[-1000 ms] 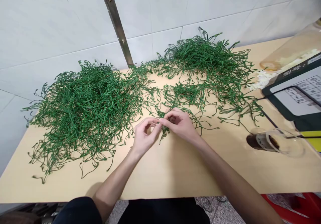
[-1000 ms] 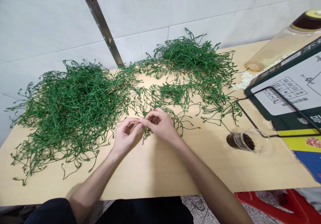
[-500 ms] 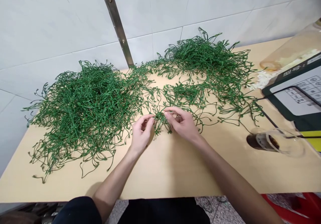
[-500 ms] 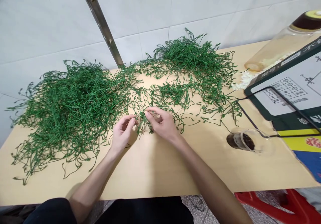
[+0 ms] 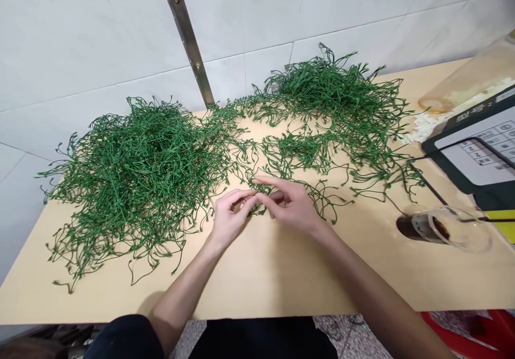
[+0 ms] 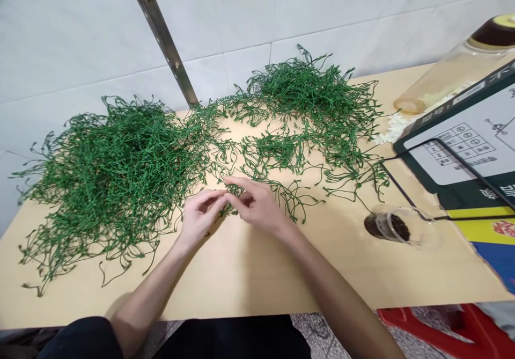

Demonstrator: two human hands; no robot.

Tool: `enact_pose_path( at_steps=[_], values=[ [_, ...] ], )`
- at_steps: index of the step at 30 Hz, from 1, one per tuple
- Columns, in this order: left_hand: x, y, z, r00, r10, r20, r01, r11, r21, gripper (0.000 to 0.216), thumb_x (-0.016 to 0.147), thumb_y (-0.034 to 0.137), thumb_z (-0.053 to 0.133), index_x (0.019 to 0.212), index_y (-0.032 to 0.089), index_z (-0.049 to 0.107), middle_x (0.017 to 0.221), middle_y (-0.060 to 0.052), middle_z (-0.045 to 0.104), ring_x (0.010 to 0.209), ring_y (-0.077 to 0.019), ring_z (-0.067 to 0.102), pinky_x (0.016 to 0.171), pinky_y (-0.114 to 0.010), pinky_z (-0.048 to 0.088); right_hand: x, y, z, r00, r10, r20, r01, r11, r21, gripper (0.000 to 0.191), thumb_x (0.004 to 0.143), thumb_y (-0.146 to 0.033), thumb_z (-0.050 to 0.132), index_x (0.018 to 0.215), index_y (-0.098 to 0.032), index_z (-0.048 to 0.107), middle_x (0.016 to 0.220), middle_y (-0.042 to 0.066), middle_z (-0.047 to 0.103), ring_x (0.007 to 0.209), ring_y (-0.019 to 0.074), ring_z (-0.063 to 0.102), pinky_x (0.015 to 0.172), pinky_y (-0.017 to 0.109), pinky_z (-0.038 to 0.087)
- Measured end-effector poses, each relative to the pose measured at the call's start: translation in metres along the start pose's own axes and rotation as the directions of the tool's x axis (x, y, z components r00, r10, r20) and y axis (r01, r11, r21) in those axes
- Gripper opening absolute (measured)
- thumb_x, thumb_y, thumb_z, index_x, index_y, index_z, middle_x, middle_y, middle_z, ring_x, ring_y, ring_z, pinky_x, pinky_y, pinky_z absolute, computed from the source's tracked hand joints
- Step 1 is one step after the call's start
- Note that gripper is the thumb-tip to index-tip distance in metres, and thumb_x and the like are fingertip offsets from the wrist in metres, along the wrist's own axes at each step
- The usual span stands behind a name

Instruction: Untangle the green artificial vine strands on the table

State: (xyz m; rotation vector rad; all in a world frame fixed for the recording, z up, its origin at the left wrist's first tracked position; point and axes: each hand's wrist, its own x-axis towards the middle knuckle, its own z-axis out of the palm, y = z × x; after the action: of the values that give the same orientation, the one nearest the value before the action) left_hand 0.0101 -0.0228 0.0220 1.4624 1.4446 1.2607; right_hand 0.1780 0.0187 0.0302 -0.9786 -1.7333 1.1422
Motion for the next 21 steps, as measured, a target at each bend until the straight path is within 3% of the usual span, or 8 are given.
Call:
enact_pose_path(
  at_steps=[2,6,14,17,21],
  values=[
    [0.000,0.002,-0.001,0.999,0.047,0.015,-0.048,0.998,0.033,0.015,0.086,0.030,0.068,0.093,0.020,0.077,0.094,-0.007,0.076,0.085,-0.0174,0.070,0.080,-0.029,0.054,0.001,0.001,0.000,0.993,0.069,0.091,-0.075,0.995,0.064,0.031,0.086,-0.035,0.062,0.114,-0.023,0.068,0.100,0.006,0.075,0.041,0.0074,0.053,0.042,0.026,0.044],
    [-0.001,0.001,-0.001,0.991,0.128,0.021,-0.130,0.983,0.130,0.015,0.090,0.026,0.063,0.100,0.019,0.073,0.094,-0.005,0.075,0.082,-0.0159,0.069,0.078,-0.027,0.055,0.003,0.004,-0.001,0.978,0.166,0.125,-0.187,0.967,0.176,0.030,0.084,-0.034,0.064,0.109,-0.020,0.067,0.095,0.007,0.074,0.042,0.0086,0.057,0.042,0.025,0.046],
    [-0.003,-0.006,0.000,0.975,0.222,-0.005,-0.216,0.953,0.211,0.011,0.091,0.022,0.059,0.101,0.020,0.065,0.086,-0.003,0.067,0.077,-0.0140,0.062,0.074,-0.025,0.051,0.006,0.011,-0.001,0.990,0.078,0.115,-0.094,0.985,0.142,0.022,0.077,-0.027,0.070,0.098,-0.019,0.067,0.081,0.004,0.070,0.049,0.0076,0.053,0.044,0.021,0.043],
    [-0.003,-0.003,0.000,0.986,0.154,0.058,-0.163,0.962,0.217,0.015,0.093,0.026,0.056,0.106,0.020,0.060,0.080,-0.001,0.062,0.075,-0.0138,0.058,0.070,-0.025,0.048,0.007,0.012,-0.001,0.992,0.061,0.111,-0.077,0.985,0.154,0.021,0.077,-0.024,0.068,0.097,-0.020,0.064,0.080,0.002,0.069,0.051,0.0076,0.053,0.046,0.020,0.043],
    [-0.003,0.001,0.000,0.987,-0.071,0.145,0.047,0.986,0.163,0.023,0.090,0.038,0.060,0.103,0.019,0.058,0.067,0.005,0.050,0.059,-0.0102,0.047,0.054,-0.022,0.037,0.007,0.011,0.000,0.987,0.091,0.136,-0.112,0.981,0.160,0.026,0.077,-0.021,0.067,0.101,-0.022,0.058,0.081,0.001,0.072,0.055,0.0088,0.055,0.052,0.021,0.047]
  ],
)
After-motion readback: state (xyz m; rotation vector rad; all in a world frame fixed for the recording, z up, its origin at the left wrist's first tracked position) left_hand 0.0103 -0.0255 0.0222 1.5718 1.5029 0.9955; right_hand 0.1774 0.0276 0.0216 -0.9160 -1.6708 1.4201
